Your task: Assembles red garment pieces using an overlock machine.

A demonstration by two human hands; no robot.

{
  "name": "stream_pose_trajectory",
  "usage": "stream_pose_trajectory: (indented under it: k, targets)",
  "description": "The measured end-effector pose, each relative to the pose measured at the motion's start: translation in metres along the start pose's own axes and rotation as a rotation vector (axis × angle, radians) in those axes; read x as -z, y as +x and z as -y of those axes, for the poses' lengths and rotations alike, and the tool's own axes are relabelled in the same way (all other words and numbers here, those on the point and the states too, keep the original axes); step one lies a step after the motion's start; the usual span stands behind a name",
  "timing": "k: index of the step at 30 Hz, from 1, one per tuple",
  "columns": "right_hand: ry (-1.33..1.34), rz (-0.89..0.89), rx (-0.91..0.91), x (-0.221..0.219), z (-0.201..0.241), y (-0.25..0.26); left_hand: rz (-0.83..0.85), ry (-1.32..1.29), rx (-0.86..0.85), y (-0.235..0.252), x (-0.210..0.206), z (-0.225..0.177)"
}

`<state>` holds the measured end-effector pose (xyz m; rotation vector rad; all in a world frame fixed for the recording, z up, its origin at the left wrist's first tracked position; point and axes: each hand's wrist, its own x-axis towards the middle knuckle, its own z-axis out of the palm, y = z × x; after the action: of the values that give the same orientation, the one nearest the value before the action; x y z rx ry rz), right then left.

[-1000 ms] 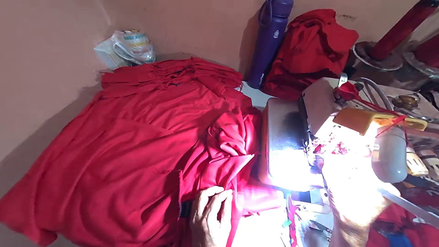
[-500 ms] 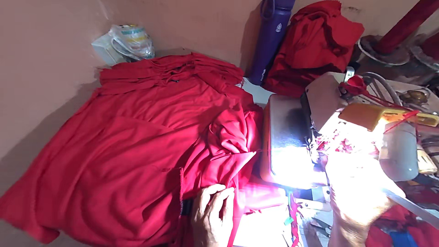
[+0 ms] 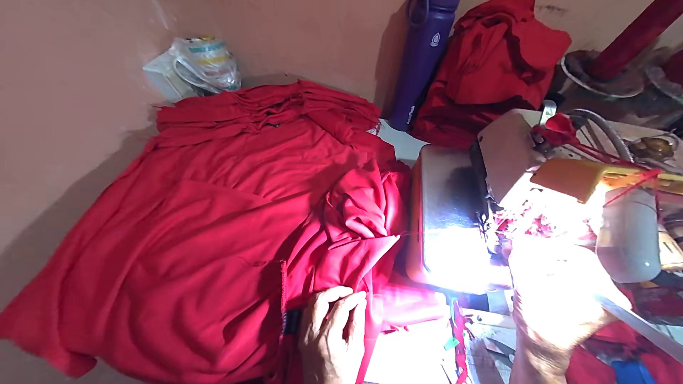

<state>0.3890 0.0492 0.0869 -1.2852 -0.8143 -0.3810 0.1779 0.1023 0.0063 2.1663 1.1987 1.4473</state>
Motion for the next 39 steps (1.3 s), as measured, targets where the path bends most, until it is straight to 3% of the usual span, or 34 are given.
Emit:
stream_pose_trajectory:
  k: [4,9,33,39]
  targets:
    - [0.048,0.011,-0.021,0.0,0.0,-0.001,-0.001,-0.003,-0.006,0.0,0.0,0.0]
    - [-0.073,0.059,0.074,0.01,-0.001,-0.002,0.008,0.008,0.003,0.0,0.0,0.0]
    - [-0.028,-0.029,0.067,0.003,-0.006,-0.005,0.005,0.002,-0.009,0.0,0.0,0.0]
    - [-0.052,0.005,0.135,0.006,-0.005,-0.007,0.012,0.007,-0.01,0.0,0.001,0.001]
